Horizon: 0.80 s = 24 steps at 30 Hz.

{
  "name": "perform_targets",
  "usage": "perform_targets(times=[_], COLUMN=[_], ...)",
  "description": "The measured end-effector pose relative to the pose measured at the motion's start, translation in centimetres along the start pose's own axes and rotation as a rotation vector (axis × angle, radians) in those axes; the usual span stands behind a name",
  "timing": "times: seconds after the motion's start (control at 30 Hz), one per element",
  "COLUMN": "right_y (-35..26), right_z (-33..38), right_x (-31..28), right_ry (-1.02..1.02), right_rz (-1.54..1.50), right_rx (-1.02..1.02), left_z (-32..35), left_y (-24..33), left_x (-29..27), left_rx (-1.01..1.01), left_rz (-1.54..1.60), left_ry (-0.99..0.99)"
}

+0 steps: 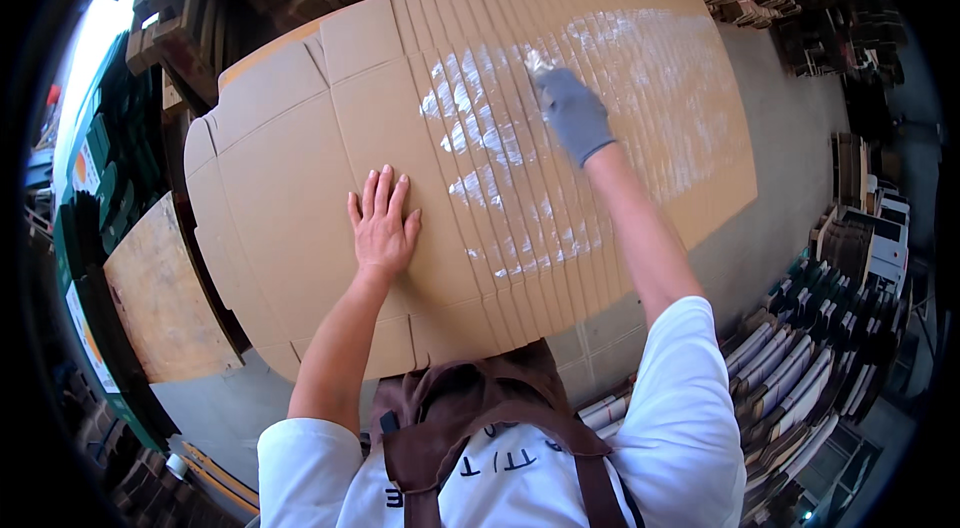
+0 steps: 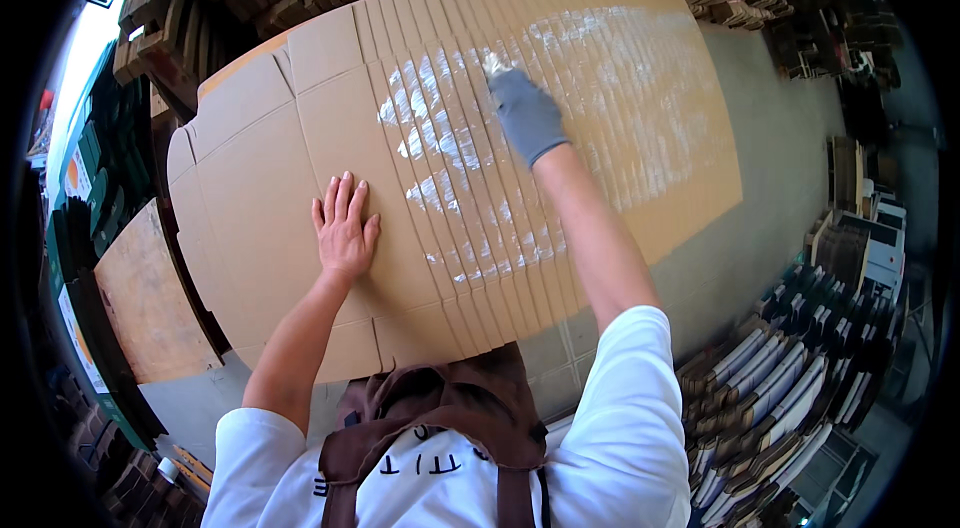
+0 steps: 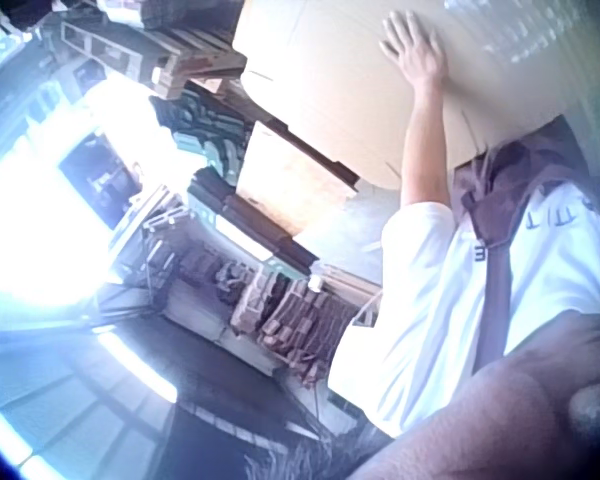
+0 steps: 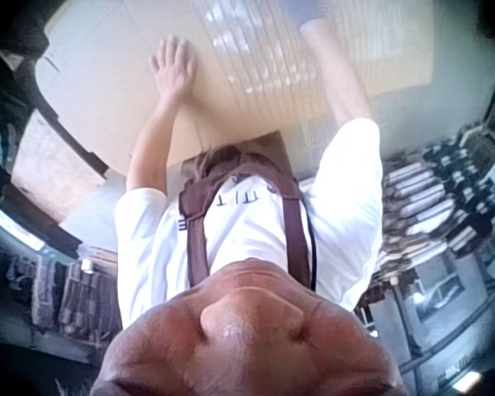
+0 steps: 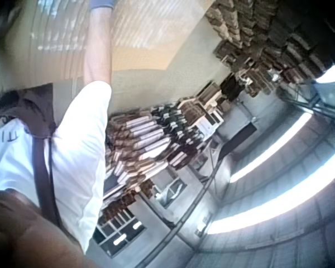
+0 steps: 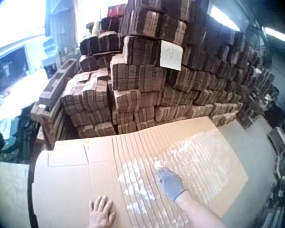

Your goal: The person spreads a white paste onto a large flat cardboard sheet using a gloved hand and a small container. After covering the surface, the person lifts the cardboard and places it aside, then picks up a stack of green pear boxes and sets them on the table.

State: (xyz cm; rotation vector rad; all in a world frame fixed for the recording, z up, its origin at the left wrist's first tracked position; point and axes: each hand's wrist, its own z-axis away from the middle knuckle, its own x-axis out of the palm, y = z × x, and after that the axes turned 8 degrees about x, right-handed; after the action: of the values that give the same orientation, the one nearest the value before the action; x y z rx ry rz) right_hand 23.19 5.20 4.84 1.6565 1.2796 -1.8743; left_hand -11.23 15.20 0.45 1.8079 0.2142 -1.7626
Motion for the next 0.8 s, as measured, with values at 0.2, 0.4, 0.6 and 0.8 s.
perform_targets(times=[0.2, 0.4, 0.6, 0.8], right_y=[0.9, -1.5, -11.3, -11.5], right_z=[-0.5, 0.5, 6.9, 5.2], right_x=[-0.9, -2.0, 0.3, 0.4], right_ry=[0.078, 0.153, -0.035, 0.105], right_rz=[0.047, -0.239, -0.612, -0.550], right_rx=[0.009, 0.194, 0.155, 0.132], left_z=[0.1, 0.2, 0.1, 0.2], left_y=[-0.2, -0.4, -0.4, -0.6], left_x=[-0.4, -0.1, -0.3, -0.1], left_rx=[-0.005, -0.013, -0.021, -0.013], left_rz=[0.005, 0.018, 0.024, 0.026], left_ry=[0.020, 0.014, 0.005, 0.030])
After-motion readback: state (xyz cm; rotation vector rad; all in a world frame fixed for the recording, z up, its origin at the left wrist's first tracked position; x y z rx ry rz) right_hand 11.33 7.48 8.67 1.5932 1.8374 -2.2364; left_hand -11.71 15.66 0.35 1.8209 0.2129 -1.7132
